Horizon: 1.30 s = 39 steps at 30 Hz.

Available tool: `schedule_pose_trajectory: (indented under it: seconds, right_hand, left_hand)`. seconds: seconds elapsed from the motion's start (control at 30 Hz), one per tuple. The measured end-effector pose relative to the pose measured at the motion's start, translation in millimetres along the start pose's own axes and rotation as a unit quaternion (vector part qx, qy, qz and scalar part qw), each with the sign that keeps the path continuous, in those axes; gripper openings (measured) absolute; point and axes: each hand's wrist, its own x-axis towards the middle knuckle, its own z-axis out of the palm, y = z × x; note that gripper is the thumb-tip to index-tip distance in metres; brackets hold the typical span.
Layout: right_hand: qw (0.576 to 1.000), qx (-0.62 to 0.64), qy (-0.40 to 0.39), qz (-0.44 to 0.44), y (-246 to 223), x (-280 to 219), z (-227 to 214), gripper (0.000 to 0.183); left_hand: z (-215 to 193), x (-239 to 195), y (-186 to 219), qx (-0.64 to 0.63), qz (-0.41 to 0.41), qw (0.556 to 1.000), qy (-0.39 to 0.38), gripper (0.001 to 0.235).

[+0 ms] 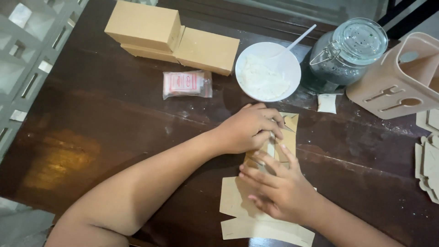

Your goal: The person assembles a flat cardboard box on a wooden table. They fold the side flaps and press the seams to secure the structure, then fold the bottom flaps inward to complete the box.

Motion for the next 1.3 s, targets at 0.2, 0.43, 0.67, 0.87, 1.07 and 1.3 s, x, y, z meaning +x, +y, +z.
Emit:
schedule_pose_trajectory:
  seconds: [0.2,0.43,0.67,0.87,1.07,1.3]
  right_hand:
    - [0.999,-0.047,-0.004,0.025,-1,4,-1,0.042]
    - [0.999,-0.043,-0.015,-0.007,-2,0,-2,0.053]
    - [0.994,-0.070,-0.049,0.065,2,-4,6,0.060]
    - [1.000,0.007,-0.026,-0.005,0,-3,0,0.060]
    - [0.996,0.025,-0.050,0.066,6,-2,2,0.052]
    - [0.802,0.498,0.159,0.289,14,4,-7,0.050]
  left_hand:
    - [-7,-1,8,-0.005,0.001,1.000,-0.002,0.037]
    - [-6,-2,7,-0.004,0.000,1.000,-0.003,0.037]
    - [-5,-2,6,-0.002,0.001,1.000,0.006,0.038]
    - [-7,-2,7,-0.009,0.002,1.000,0.001,0.036]
    - [0,4,-6,0.003,0.037,0.999,0.002,0.038]
    - [9,0,-16,0.084,0.085,0.992,0.050,0.030]
